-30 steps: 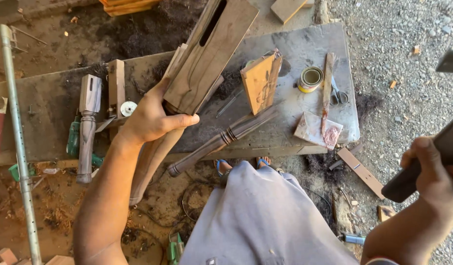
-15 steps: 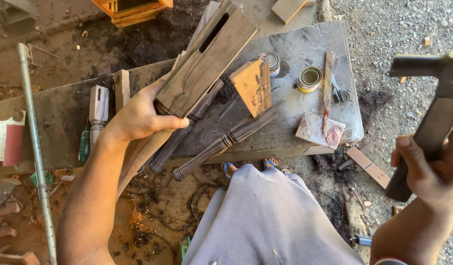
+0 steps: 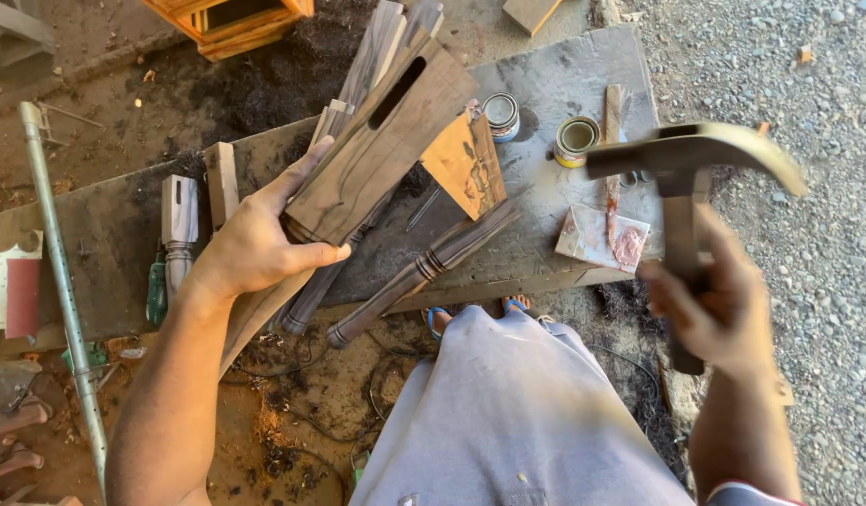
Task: The recorder is refurbishing wooden furniture components by cleaning, sanding, and marking them.
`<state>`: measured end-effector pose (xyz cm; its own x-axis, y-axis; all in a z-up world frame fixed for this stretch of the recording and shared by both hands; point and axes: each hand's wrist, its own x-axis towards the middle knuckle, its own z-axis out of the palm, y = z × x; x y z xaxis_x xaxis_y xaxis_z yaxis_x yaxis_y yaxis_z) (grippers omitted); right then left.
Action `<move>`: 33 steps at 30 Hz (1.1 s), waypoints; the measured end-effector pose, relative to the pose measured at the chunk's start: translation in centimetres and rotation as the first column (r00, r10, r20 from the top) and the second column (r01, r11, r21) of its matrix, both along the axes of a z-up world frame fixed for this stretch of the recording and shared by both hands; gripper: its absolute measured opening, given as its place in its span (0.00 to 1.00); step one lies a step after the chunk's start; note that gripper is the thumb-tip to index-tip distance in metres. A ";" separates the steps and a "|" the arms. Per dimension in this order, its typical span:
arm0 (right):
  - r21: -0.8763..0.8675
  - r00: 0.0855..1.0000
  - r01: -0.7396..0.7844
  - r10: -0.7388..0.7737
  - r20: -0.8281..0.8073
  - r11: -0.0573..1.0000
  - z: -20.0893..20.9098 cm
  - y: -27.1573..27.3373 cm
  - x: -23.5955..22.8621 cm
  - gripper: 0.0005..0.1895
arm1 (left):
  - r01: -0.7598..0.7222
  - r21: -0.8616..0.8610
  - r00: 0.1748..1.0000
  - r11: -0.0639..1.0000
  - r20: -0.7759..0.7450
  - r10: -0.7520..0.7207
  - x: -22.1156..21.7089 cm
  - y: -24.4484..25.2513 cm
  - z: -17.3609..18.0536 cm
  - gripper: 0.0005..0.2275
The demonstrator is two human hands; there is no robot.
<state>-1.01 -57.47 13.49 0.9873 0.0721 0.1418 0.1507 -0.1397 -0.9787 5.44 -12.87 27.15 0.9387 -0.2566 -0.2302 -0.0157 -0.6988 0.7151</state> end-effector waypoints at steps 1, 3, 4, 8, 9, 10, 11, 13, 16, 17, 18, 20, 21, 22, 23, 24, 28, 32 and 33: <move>0.000 1.000 0.007 -0.007 -0.003 1.000 -0.5 1.2 0.2 0.34 | 0.007 0.000 1.000 1.000 -0.003 -0.007 -0.1 -0.1 0.0 0.48; 0.135 0.990 -0.114 0.124 -0.062 0.984 -1.4 3.6 0.6 0.34 | 0.025 0.024 0.998 0.999 0.051 -0.027 -0.2 -0.3 0.2 0.47; 0.137 0.991 -0.108 0.118 -0.064 0.985 -1.2 4.6 1.0 0.34 | 0.032 0.026 0.998 0.999 0.050 -0.033 -0.3 -0.5 0.6 0.47; 0.094 0.968 -0.159 0.174 -0.181 0.983 -0.8 7.7 2.4 0.36 | 0.015 0.131 0.996 0.991 0.087 -0.027 -0.7 -1.1 1.5 0.48; 0.073 0.957 -0.173 0.185 -0.224 0.982 -0.9 8.3 2.7 0.38 | 0.016 0.177 0.992 0.984 0.117 -0.037 -0.8 -1.2 1.5 0.48; 0.073 0.957 -0.167 0.179 -0.227 0.983 -1.2 8.5 2.8 0.38 | 0.021 0.176 0.993 0.984 0.114 -0.042 -0.8 -1.3 1.6 0.48; 0.065 0.960 -0.177 0.187 -0.209 0.982 -1.6 8.8 2.9 0.38 | 0.010 0.239 0.991 0.971 0.130 -0.042 -0.9 -1.3 1.6 0.49; 0.057 0.962 -0.187 0.195 -0.193 0.981 -1.8 9.1 3.0 0.39 | -0.002 0.300 0.989 0.954 0.142 -0.042 -1.2 -1.5 1.7 0.49; 0.050 0.960 -0.173 0.180 -0.216 0.984 -1.6 9.4 3.1 0.39 | -0.034 0.415 0.982 0.909 0.185 -0.048 -1.5 -2.0 1.9 0.51; 0.038 0.958 -0.170 0.174 -0.227 0.985 -1.6 9.4 3.2 0.40 | -0.039 0.468 0.973 0.883 0.220 -0.074 -1.5 -2.2 2.1 0.51; 0.025 0.957 -0.167 0.168 -0.238 0.986 -1.6 9.4 3.2 0.40 | -0.047 0.520 0.962 0.853 0.254 -0.102 -1.6 -2.4 2.2 0.51; 0.047 0.959 -0.172 0.178 -0.221 0.984 -1.7 9.4 3.2 0.40 | -0.050 0.566 0.946 0.823 0.292 -0.143 -2.0 -2.6 2.0 0.51; 0.067 0.961 -0.179 0.189 -0.200 0.982 -1.7 9.4 3.1 0.40 | -0.061 0.609 0.925 0.791 0.331 -0.184 -2.2 -2.6 1.9 0.50; 0.067 0.961 -0.181 0.191 -0.203 0.981 -1.5 9.3 3.2 0.40 | -0.060 0.608 0.927 0.791 0.329 -0.182 -2.4 -2.7 1.6 0.50; 0.056 0.958 -0.182 0.190 -0.215 0.982 -1.3 9.3 3.2 0.40 | -0.068 0.632 0.902 0.772 0.370 -0.224 -2.8 -2.7 1.4 0.50; 0.045 0.955 -0.183 0.188 -0.228 0.982 -1.1 9.3 3.2 0.40 | -0.078 0.655 0.873 0.752 0.409 -0.266 -3.1 -2.6 1.1 0.50; 0.052 0.953 -0.200 0.207 -0.222 0.978 -1.1 8.8 3.2 0.40 | -0.098 0.676 0.863 0.731 0.423 -0.277 -3.8 -3.0 -0.1 0.51; -0.039 0.960 -0.189 0.176 -0.216 0.981 -1.0 6.7 3.5 0.36 | -0.114 0.719 0.872 0.686 0.404 -0.278 -4.0 -3.7 -0.3 0.50; -0.113 0.974 -0.166 0.145 -0.171 0.980 -1.0 5.9 3.8 0.34 | -0.124 0.733 0.876 0.669 0.398 -0.274 -4.0 -3.9 -0.1 0.50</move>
